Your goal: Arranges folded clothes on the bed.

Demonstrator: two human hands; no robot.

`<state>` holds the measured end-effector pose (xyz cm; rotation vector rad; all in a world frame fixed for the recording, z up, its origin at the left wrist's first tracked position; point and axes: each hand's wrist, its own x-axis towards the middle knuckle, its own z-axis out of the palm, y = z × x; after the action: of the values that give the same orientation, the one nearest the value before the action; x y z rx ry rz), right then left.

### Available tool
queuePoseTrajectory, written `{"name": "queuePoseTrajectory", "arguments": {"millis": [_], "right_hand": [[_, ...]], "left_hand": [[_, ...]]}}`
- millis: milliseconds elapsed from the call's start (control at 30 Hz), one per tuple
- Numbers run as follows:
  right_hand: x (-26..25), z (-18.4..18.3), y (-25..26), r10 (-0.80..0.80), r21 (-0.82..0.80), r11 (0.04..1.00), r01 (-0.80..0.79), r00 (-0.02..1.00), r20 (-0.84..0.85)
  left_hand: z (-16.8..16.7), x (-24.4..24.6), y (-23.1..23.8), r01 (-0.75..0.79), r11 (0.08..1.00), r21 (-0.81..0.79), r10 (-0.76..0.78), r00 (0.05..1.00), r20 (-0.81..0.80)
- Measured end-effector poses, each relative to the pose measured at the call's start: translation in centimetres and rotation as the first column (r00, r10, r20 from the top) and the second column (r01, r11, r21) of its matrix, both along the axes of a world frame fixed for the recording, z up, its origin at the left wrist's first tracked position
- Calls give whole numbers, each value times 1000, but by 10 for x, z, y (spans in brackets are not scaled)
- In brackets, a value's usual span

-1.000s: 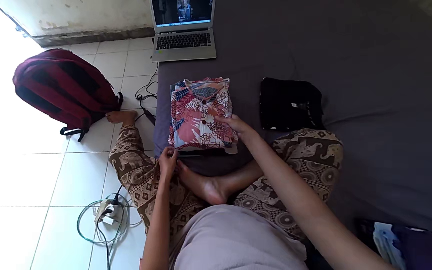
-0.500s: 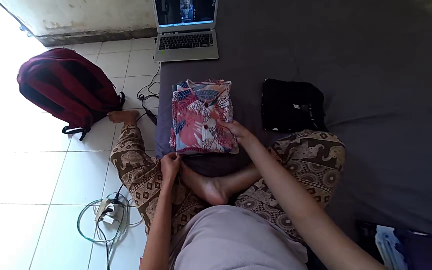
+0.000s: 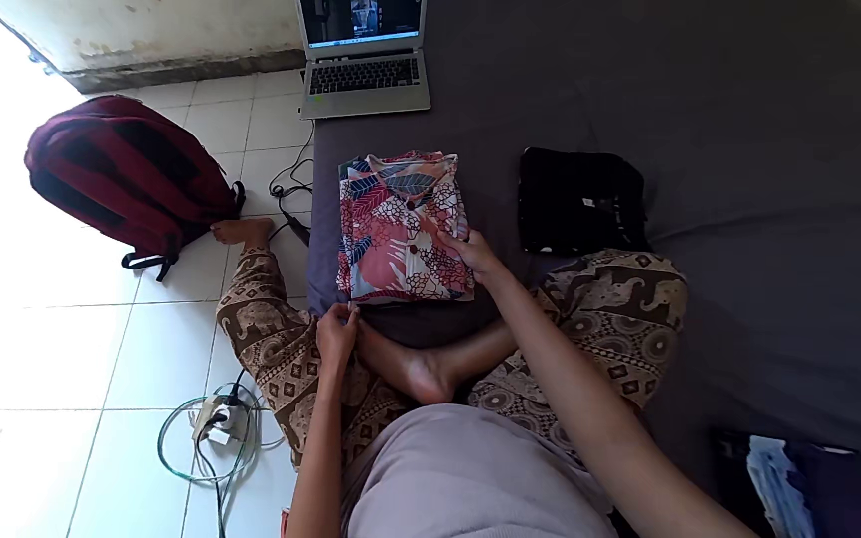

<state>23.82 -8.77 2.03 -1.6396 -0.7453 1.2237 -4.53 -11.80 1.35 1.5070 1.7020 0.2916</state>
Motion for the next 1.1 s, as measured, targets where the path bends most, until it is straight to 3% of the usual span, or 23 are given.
{"name": "queuePoseTrajectory", "arguments": {"millis": [67,133,200,300,400,500,567,700,833,1000,1067,1100], "right_hand": [[1,-5,-1,-24,3,1000,24,1000,18],[4,-10,-2,-57,2,998,57,998,35],[4,-10,-5,-122,-4,992,123,989,84],[6,-6,-16,-242,-15,968,251,949,203],[12,-8,-23,-208,-84,966,245,928,309],[15,-8,-25,-59,-177,976,124,941,332],[15,-9,-22,-4,-205,975,80,938,348],[15,-11,-15,42,-215,976,41,930,366],[13,-1,-11,24,-127,991,35,901,433],[14,-13,-17,-4,-180,978,105,874,486],[6,-2,-20,-68,-117,981,153,844,533],[0,4,-22,-96,-46,988,148,816,570]], "left_hand": [[7,5,0,-4,1000,5,4,996,-84],[9,11,-8,-11,993,116,28,989,-147],[6,17,-19,-25,977,214,48,993,-106],[10,36,-31,-31,997,-71,45,978,203],[8,60,-34,-122,925,-359,292,835,466],[7,77,-28,-289,835,-468,525,674,520],[6,83,-24,-357,795,-490,594,623,509],[5,86,-22,-398,768,-502,632,603,488],[3,88,-24,-434,764,-478,642,587,493],[-7,84,-21,-376,780,-500,610,637,472],[-7,81,-23,-341,803,-488,571,673,470],[-6,80,-28,-328,844,-424,510,737,445]]}}
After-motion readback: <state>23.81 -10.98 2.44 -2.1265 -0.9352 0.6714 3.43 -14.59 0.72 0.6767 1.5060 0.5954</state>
